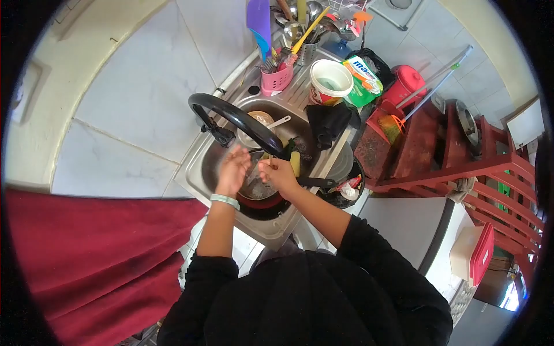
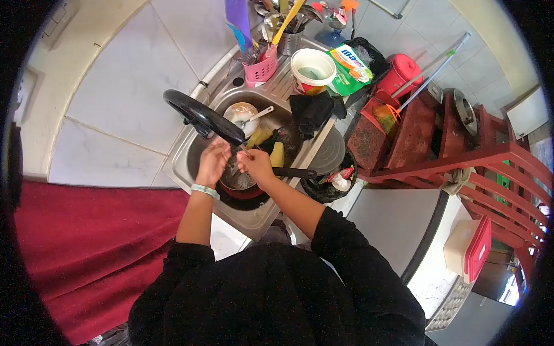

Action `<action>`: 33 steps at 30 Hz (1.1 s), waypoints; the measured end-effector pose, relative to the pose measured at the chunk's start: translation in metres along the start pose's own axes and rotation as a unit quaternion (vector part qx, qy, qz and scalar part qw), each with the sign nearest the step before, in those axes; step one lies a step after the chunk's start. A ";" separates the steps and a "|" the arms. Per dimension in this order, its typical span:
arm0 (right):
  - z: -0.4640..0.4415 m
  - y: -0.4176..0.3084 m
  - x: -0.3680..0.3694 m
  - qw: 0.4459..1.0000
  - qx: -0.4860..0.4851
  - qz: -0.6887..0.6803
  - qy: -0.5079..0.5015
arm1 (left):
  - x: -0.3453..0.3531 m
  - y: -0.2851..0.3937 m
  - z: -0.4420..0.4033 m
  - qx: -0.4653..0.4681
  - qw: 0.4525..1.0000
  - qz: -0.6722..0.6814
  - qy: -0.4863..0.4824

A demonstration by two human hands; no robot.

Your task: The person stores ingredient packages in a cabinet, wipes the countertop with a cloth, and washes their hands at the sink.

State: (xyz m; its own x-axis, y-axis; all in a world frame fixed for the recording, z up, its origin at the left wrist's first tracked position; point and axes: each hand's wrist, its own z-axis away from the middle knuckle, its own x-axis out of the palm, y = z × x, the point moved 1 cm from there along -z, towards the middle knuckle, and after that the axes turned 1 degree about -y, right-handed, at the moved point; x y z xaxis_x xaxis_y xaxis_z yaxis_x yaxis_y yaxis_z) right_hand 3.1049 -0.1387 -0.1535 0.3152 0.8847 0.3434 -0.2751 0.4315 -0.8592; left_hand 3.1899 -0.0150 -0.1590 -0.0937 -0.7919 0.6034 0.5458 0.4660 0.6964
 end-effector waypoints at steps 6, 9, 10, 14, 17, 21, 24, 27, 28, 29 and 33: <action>-0.025 -0.016 -0.016 0.860 -0.058 0.501 -0.071 | 0.031 0.041 -0.017 -0.017 0.972 0.233 -0.038; -0.026 -0.065 -0.019 0.647 -0.100 0.713 -0.252 | 0.024 0.037 -0.032 -0.021 0.972 0.216 -0.094; -0.014 -0.099 -0.014 0.695 -0.084 0.670 -0.247 | 0.029 0.039 -0.030 -0.014 0.983 0.182 -0.025; 0.004 -0.176 -0.016 0.824 -0.059 0.494 -0.271 | 0.035 0.043 -0.035 -0.012 0.994 0.077 0.081; -0.029 -0.111 -0.043 0.657 -0.098 0.736 -0.127 | 0.042 0.041 -0.037 -0.004 0.988 0.014 0.152; -0.006 -0.064 -0.046 0.702 -0.253 0.666 -0.011 | 0.053 0.038 -0.033 0.060 0.980 0.065 0.178; 0.013 -0.053 -0.002 0.918 -0.152 0.366 -0.008 | 0.051 0.018 -0.012 -0.011 0.967 0.246 0.068; 0.005 -0.041 0.020 0.953 -0.196 0.224 0.056 | 0.086 -0.009 0.033 -0.043 0.971 0.236 -0.011; 0.000 -0.046 0.019 0.950 -0.206 0.218 0.082 | 0.092 -0.023 0.042 -0.002 0.979 0.200 -0.040; -0.007 -0.050 0.012 0.993 -0.100 0.005 0.063 | 0.095 -0.036 0.049 0.037 0.983 0.166 -0.075; -0.016 -0.027 0.006 0.952 -0.221 0.078 0.195 | 0.101 -0.030 0.061 -0.051 0.987 0.091 -0.123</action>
State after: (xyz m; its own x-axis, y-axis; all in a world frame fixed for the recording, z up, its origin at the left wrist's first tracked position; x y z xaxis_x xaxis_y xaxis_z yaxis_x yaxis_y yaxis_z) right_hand 3.1284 -0.1475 -0.1344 0.6392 0.7618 0.1055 0.0362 0.1072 -0.9936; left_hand 3.1133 -0.0844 -0.0953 -0.1789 -0.5736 0.7993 0.6522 0.5391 0.5329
